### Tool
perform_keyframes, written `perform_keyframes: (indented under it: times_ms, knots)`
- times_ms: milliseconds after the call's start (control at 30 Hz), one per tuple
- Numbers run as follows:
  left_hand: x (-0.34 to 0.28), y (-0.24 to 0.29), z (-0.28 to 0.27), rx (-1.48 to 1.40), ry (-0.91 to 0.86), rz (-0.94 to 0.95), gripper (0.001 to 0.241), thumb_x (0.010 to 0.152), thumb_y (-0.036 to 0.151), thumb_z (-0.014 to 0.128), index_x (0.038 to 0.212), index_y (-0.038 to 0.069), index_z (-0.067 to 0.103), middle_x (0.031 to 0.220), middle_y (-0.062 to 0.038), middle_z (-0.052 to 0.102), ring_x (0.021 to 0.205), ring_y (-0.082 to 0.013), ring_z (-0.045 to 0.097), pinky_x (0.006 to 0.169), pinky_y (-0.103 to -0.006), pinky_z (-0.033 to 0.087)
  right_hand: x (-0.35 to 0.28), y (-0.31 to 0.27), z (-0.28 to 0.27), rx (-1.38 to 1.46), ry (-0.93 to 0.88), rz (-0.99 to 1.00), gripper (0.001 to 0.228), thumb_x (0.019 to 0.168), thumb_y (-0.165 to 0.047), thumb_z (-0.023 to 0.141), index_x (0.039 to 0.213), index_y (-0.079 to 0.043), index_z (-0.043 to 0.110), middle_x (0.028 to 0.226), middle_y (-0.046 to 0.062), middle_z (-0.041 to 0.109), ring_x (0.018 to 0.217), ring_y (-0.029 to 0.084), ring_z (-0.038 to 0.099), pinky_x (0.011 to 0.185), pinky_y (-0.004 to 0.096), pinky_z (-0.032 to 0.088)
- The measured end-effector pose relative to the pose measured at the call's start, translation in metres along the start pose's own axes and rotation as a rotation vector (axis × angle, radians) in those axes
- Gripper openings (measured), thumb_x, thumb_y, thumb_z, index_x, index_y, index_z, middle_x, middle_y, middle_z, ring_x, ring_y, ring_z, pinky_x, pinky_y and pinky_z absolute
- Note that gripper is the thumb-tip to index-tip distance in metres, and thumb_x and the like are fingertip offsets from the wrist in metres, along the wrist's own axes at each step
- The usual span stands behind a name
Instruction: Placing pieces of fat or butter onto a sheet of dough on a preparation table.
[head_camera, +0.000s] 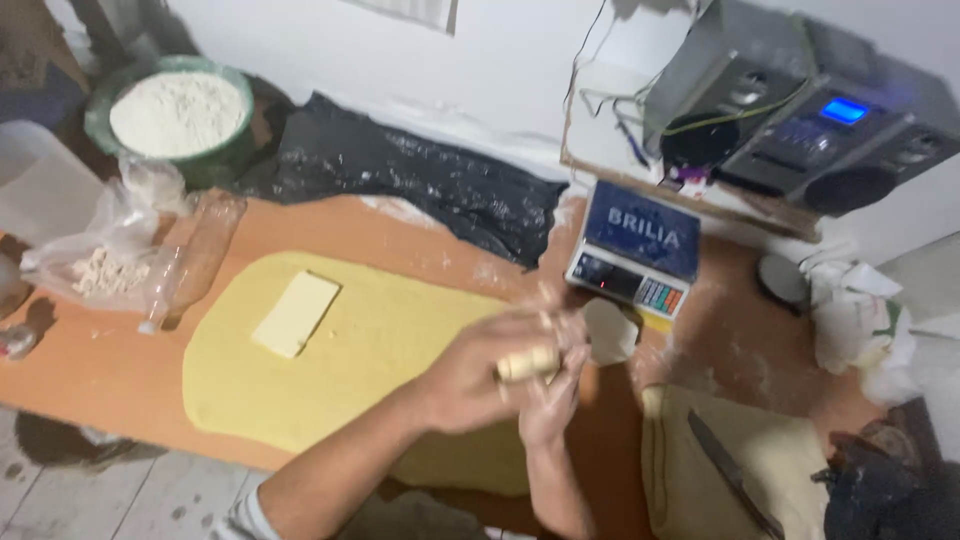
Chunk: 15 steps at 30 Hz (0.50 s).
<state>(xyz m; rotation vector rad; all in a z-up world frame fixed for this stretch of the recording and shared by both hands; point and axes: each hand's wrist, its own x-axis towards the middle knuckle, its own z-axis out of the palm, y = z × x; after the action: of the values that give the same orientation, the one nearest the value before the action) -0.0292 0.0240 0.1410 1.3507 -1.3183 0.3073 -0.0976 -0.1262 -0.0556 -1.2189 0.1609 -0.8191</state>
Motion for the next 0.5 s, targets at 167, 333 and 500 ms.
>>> perform_keyframes:
  times_ms: [167,333,500]
  knots:
    - [-0.047,-0.036,0.021,-0.262,0.001,-0.176,0.023,0.091,0.025,0.064,0.091,0.002,0.069,0.098,-0.018,0.073,0.091,-0.0268,0.071,0.078,-0.0392,0.057,-0.032,0.017,0.002,-0.201,-0.052,-0.028,0.064,0.112,-0.056,0.028,0.137,0.000,0.048,0.135,0.012,0.050,0.123,0.022,0.051,0.107,0.041,0.043]
    - [-0.081,-0.097,0.034,-0.391,0.346,-0.400,0.033,0.095,0.021,0.051,0.070,0.002,0.060,0.069,-0.011,0.063,0.061,-0.0204,0.060,0.060,-0.0352,0.049,-0.032,-0.070,0.063,-0.240,-0.096,-0.114,0.069,0.111,-0.062,0.037,0.136,0.002,0.045,0.129,0.016,0.049,0.118,0.024,0.050,0.107,0.043,0.042]
    - [-0.093,-0.107,0.036,-1.315,0.652,-0.488,0.029,0.111,0.021,0.049,0.087,0.005,0.056,0.081,-0.007,0.057,0.079,-0.0224,0.058,0.070,-0.0404,0.052,-0.031,-0.073,0.069,-0.678,-0.061,-0.547,0.067,0.111,-0.060,0.033,0.132,0.000,0.053,0.137,0.020,0.047,0.127,0.029,0.053,0.116,0.047,0.045]
